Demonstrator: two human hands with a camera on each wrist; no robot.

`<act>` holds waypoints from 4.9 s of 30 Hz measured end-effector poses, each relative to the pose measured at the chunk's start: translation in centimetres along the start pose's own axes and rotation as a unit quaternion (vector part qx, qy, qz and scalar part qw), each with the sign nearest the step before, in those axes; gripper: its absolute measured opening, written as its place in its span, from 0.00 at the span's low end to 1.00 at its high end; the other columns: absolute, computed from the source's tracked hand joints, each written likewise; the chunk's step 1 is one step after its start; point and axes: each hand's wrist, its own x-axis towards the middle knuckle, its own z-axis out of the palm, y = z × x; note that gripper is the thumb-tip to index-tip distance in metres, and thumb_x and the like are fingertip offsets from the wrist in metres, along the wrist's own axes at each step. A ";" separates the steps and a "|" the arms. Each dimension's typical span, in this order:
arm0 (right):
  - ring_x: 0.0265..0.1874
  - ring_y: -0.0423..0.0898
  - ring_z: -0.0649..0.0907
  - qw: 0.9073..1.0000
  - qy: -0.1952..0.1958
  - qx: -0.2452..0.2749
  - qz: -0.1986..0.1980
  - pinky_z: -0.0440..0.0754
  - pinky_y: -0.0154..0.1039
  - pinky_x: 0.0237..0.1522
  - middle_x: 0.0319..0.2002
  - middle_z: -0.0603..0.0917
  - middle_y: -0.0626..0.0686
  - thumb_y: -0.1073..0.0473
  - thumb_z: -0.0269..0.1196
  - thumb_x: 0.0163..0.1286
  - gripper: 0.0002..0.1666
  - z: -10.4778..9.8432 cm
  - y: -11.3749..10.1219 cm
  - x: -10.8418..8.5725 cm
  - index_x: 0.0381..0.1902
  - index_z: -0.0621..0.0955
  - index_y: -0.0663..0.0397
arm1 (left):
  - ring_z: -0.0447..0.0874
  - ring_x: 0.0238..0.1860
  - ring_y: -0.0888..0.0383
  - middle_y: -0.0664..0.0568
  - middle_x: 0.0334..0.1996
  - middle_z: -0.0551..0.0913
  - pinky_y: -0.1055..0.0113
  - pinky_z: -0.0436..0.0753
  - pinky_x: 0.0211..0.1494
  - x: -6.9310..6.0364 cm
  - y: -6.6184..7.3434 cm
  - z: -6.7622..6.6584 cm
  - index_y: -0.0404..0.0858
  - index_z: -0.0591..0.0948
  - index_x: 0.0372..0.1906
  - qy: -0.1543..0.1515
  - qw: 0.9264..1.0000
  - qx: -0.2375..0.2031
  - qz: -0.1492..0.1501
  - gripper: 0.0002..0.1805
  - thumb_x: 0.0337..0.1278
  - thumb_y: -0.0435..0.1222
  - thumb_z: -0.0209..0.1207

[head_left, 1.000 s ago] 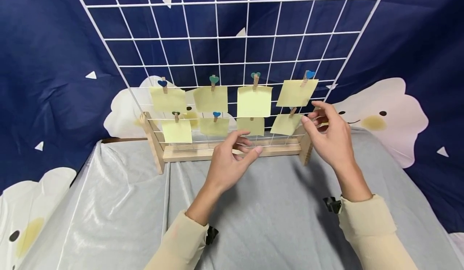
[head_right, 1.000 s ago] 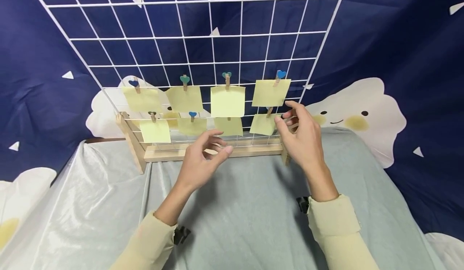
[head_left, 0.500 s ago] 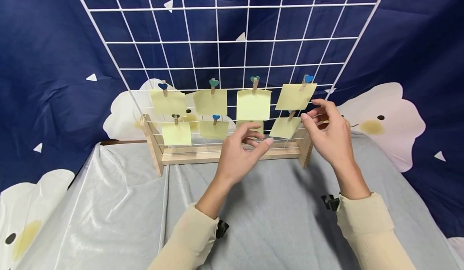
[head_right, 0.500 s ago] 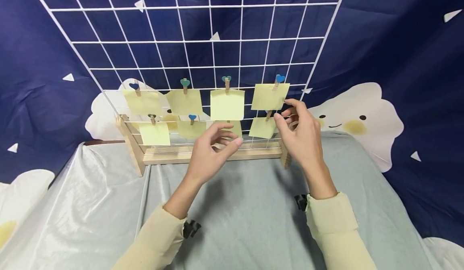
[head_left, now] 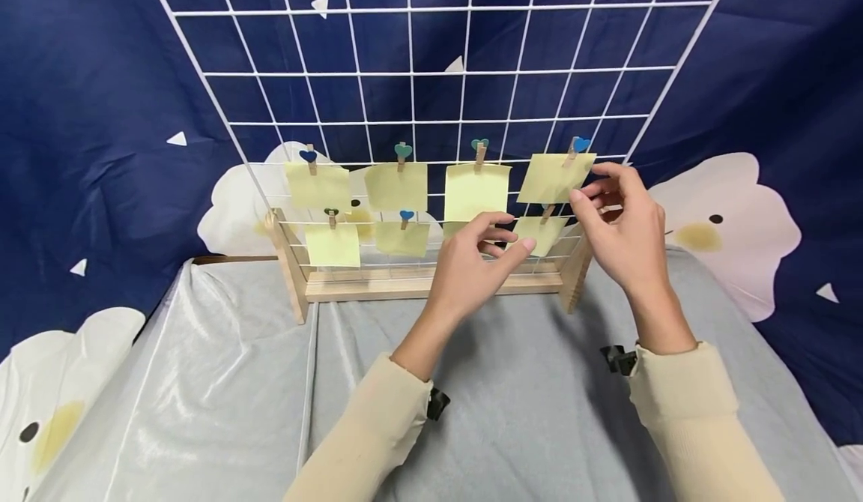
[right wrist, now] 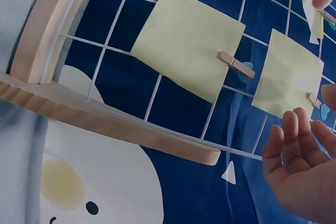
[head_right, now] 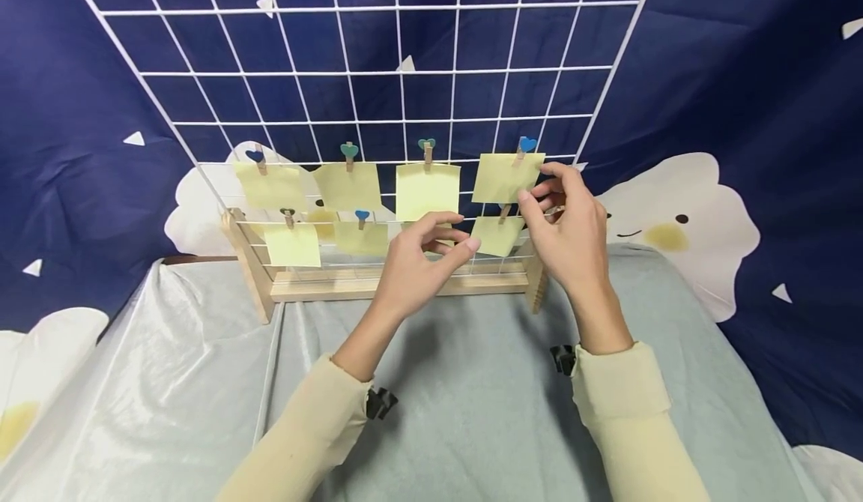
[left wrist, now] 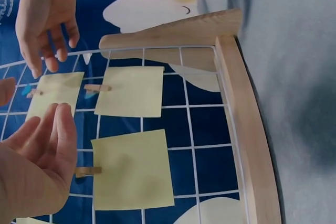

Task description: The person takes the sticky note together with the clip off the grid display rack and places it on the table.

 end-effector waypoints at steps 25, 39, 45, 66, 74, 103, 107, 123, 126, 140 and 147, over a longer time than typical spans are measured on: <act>0.30 0.29 0.79 0.999 0.005 0.000 -0.035 0.74 0.22 0.35 0.36 0.84 0.50 0.60 0.68 0.68 0.23 -0.1 -1.2 2.9 0.60 0.80 0.58 | 0.87 0.34 0.56 0.57 0.39 0.90 0.69 0.82 0.33 2.6 -0.1 2.0 0.38 0.80 0.59 0.028 0.992 -0.107 -0.053 0.24 0.63 0.46 0.67; 0.29 0.25 0.78 0.999 -0.014 -0.022 -0.041 0.72 0.23 0.35 0.37 0.85 0.54 0.58 0.65 0.70 0.23 0.0 -1.8 3.5 0.61 0.81 0.54 | 0.88 0.30 0.57 0.57 0.37 0.89 0.64 0.83 0.23 3.4 -0.5 2.7 0.41 0.78 0.61 0.038 0.985 -0.141 -0.088 0.24 0.65 0.45 0.66; 0.29 0.24 0.77 0.998 -0.021 -0.028 -0.048 0.72 0.22 0.35 0.36 0.85 0.55 0.59 0.64 0.70 0.22 0.1 -1.9 3.7 0.61 0.82 0.55 | 0.87 0.30 0.59 0.58 0.37 0.89 0.60 0.86 0.26 3.5 -0.6 2.9 0.42 0.78 0.62 0.038 0.986 -0.132 -0.093 0.24 0.65 0.46 0.66; 0.29 0.25 0.75 0.998 -0.015 -0.032 -0.058 0.70 0.22 0.34 0.36 0.85 0.59 0.60 0.62 0.73 0.16 0.3 -1.7 4.1 0.55 0.85 0.60 | 0.90 0.36 0.46 0.57 0.34 0.87 0.53 0.87 0.28 3.8 -0.4 3.8 0.39 0.79 0.52 0.040 0.978 -0.175 -0.101 0.16 0.64 0.42 0.67; 0.26 0.27 0.75 0.998 0.004 -0.025 -0.065 0.70 0.22 0.33 0.32 0.84 0.58 0.59 0.62 0.74 0.14 0.5 -1.4 4.2 0.51 0.86 0.62 | 0.90 0.36 0.46 0.58 0.29 0.84 0.58 0.88 0.28 4.1 0.2 4.5 0.36 0.80 0.48 0.048 0.974 -0.199 -0.100 0.11 0.65 0.35 0.66; 0.22 0.36 0.78 0.998 -0.031 0.028 -0.046 0.75 0.23 0.27 0.28 0.78 0.51 0.66 0.60 0.75 0.07 0.1 -1.5 4.5 0.45 0.78 0.67 | 0.88 0.26 0.57 0.35 0.35 0.88 0.67 0.87 0.30 4.4 0.4 4.6 0.25 0.80 0.42 0.084 0.964 -0.242 -0.077 0.05 0.67 0.26 0.60; 0.21 0.37 0.78 0.998 -0.026 0.036 -0.043 0.74 0.24 0.25 0.27 0.77 0.51 0.66 0.61 0.75 0.07 0.1 -1.6 4.5 0.44 0.78 0.68 | 0.90 0.28 0.53 0.34 0.35 0.88 0.66 0.87 0.31 4.3 0.5 4.5 0.25 0.80 0.43 0.081 0.963 -0.245 -0.078 0.05 0.67 0.26 0.61; 0.22 0.39 0.79 0.993 -0.022 0.111 -0.019 0.79 0.26 0.27 0.28 0.78 0.49 0.69 0.60 0.74 0.05 -0.7 -1.8 4.5 0.44 0.77 0.69 | 0.90 0.28 0.52 0.43 0.31 0.88 0.62 0.88 0.33 3.2 -0.2 3.3 0.29 0.80 0.41 0.082 0.962 -0.251 -0.066 0.03 0.67 0.26 0.60; 0.22 0.38 0.79 0.993 -0.021 0.116 -0.013 0.79 0.26 0.28 0.28 0.79 0.47 0.69 0.60 0.74 0.04 -1.0 -1.7 4.3 0.43 0.78 0.66 | 0.90 0.28 0.54 0.43 0.32 0.88 0.62 0.88 0.33 2.8 -0.6 2.5 0.30 0.80 0.42 0.080 0.966 -0.239 -0.065 0.03 0.68 0.27 0.61; 0.21 0.34 0.80 0.995 -0.032 0.090 0.004 0.79 0.24 0.28 0.29 0.82 0.43 0.71 0.60 0.73 0.05 -2.8 -0.1 2.7 0.44 0.77 0.69 | 0.89 0.28 0.55 0.36 0.37 0.87 0.61 0.89 0.36 1.4 -0.7 -0.9 0.29 0.79 0.45 0.092 0.967 -0.229 -0.057 0.06 0.68 0.28 0.61; 0.21 0.33 0.80 0.995 -0.029 0.092 0.017 0.79 0.23 0.27 0.28 0.80 0.42 0.72 0.60 0.72 0.04 -3.1 0.8 1.9 0.43 0.78 0.67 | 0.88 0.27 0.57 0.38 0.37 0.88 0.60 0.89 0.37 0.7 -1.5 -2.3 0.28 0.79 0.46 0.106 0.969 -0.217 -0.062 0.07 0.69 0.28 0.60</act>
